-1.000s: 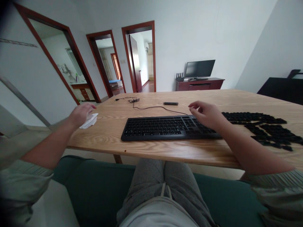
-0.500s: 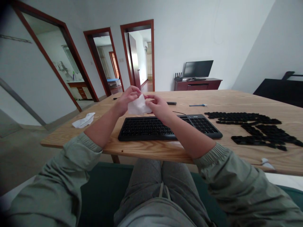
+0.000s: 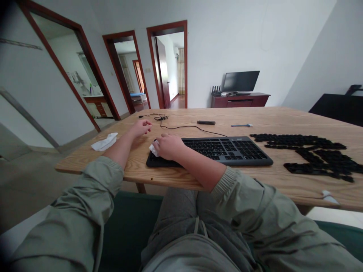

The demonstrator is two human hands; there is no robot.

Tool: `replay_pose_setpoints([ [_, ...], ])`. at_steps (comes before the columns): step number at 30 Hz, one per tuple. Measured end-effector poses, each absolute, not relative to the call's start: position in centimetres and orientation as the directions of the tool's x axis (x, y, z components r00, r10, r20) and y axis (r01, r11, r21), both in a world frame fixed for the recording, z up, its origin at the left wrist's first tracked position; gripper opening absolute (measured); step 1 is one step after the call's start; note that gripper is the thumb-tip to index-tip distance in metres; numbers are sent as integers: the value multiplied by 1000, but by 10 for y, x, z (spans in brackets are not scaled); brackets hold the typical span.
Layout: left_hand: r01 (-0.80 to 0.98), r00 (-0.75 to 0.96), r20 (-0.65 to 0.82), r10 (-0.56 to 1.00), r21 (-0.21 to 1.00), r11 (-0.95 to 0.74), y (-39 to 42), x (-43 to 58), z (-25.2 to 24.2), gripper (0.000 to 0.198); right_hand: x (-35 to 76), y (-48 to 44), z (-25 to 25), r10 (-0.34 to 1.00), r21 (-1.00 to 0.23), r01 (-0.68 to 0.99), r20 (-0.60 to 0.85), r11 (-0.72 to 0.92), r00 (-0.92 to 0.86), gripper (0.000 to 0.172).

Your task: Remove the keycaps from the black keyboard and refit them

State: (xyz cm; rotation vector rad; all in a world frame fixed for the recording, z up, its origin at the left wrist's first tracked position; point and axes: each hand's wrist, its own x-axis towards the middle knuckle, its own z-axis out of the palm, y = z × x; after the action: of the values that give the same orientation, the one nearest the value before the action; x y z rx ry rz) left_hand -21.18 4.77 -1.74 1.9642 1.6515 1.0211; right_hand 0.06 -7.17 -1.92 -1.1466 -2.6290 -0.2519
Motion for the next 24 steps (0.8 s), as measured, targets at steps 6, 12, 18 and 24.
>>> replay_pose_setpoints([
  [6,673,255,208,944,664,-328,49,-201,-28,31,-18,-77,-37,647,39,685,292,727,-704,70],
  [12,666,493,44,869,624,-409,45,-182,-34,32,-2,-73,-35,588,173,628,233,759,-775,47],
  [18,703,447,55,893,596,-388,38,-183,-30,44,69,-63,-34,712,270,718,139,642,-689,48],
  [24,716,472,52,880,559,-417,39,-182,-30,44,205,-52,-39,923,269,898,74,347,-379,53],
])
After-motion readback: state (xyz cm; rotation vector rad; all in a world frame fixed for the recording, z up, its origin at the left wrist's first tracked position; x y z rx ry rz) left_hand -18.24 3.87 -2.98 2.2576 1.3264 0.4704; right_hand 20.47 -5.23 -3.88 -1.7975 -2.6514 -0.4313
